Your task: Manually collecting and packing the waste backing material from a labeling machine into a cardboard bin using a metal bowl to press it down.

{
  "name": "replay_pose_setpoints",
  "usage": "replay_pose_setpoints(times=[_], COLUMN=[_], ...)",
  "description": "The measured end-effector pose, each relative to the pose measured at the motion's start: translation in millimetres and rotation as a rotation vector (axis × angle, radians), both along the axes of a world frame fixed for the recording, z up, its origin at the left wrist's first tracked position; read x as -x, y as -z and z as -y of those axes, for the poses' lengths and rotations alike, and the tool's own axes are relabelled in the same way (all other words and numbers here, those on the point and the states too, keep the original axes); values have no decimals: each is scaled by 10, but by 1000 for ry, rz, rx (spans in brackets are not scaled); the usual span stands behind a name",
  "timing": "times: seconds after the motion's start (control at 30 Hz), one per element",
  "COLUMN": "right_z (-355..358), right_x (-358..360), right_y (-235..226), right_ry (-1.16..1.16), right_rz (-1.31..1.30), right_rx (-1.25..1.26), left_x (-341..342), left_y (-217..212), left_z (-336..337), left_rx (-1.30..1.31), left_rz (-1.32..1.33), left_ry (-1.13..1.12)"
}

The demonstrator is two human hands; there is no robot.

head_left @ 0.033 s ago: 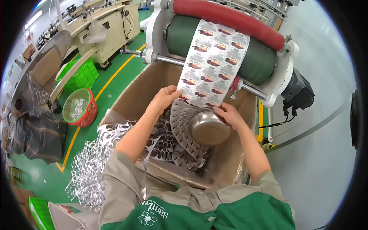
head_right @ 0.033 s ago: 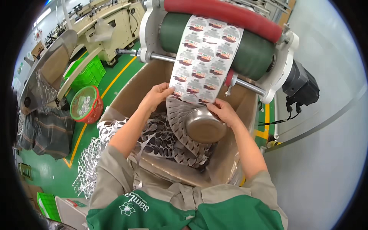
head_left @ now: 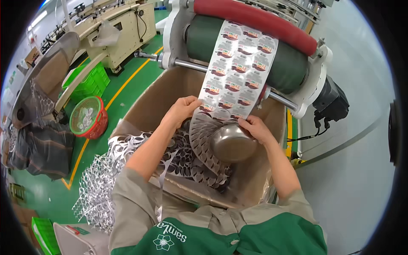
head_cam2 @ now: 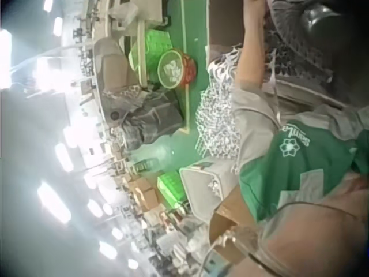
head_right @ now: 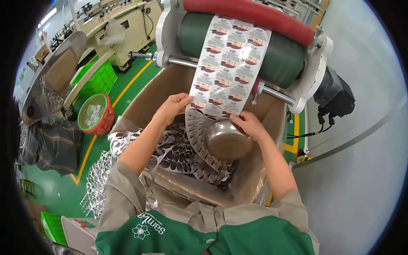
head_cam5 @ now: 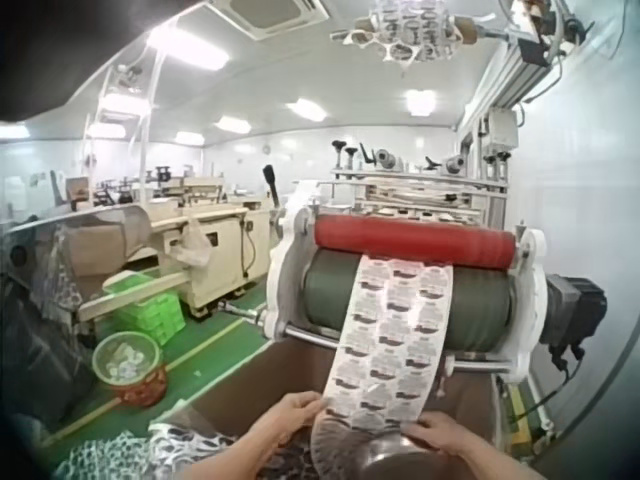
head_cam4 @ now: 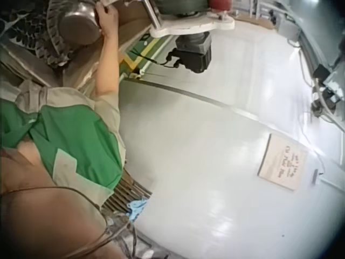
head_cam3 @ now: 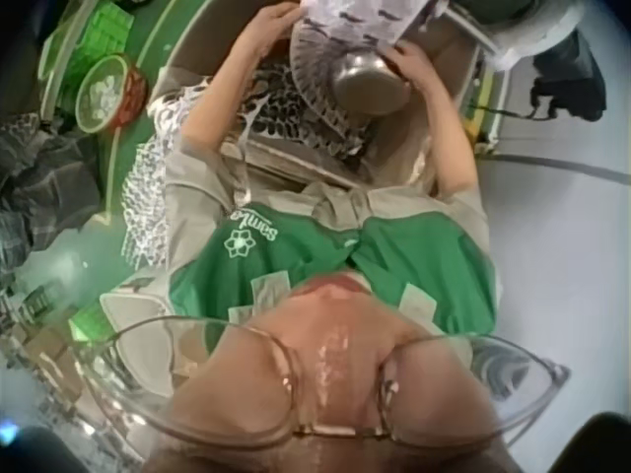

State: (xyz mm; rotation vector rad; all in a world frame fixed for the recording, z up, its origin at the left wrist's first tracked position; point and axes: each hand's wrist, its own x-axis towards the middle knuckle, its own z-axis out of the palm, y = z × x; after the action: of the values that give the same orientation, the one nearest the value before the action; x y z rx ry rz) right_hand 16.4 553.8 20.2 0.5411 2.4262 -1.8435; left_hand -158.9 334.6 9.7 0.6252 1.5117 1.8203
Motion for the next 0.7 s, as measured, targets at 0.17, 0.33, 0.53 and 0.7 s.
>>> replay_pose_setpoints(times=[0.17,0.33,0.53,0.7], right_z=[40,137,271,291], right_x=[-182,-276,-440,-518], right_y=[-7,-164,-319,-276], right_ry=[-44,-88,-105,-152], right_rz=[-83,-41,16,58], right_rx=[72,108,141,83], left_x=[-240,-347,-545,-636], left_y=[-264,-352,-472,-406], left_z=[256,409,508,598], left_rx=[-34,-6,-16,-59], left_rz=[38,65,96,24], left_ry=[18,32,50,68])
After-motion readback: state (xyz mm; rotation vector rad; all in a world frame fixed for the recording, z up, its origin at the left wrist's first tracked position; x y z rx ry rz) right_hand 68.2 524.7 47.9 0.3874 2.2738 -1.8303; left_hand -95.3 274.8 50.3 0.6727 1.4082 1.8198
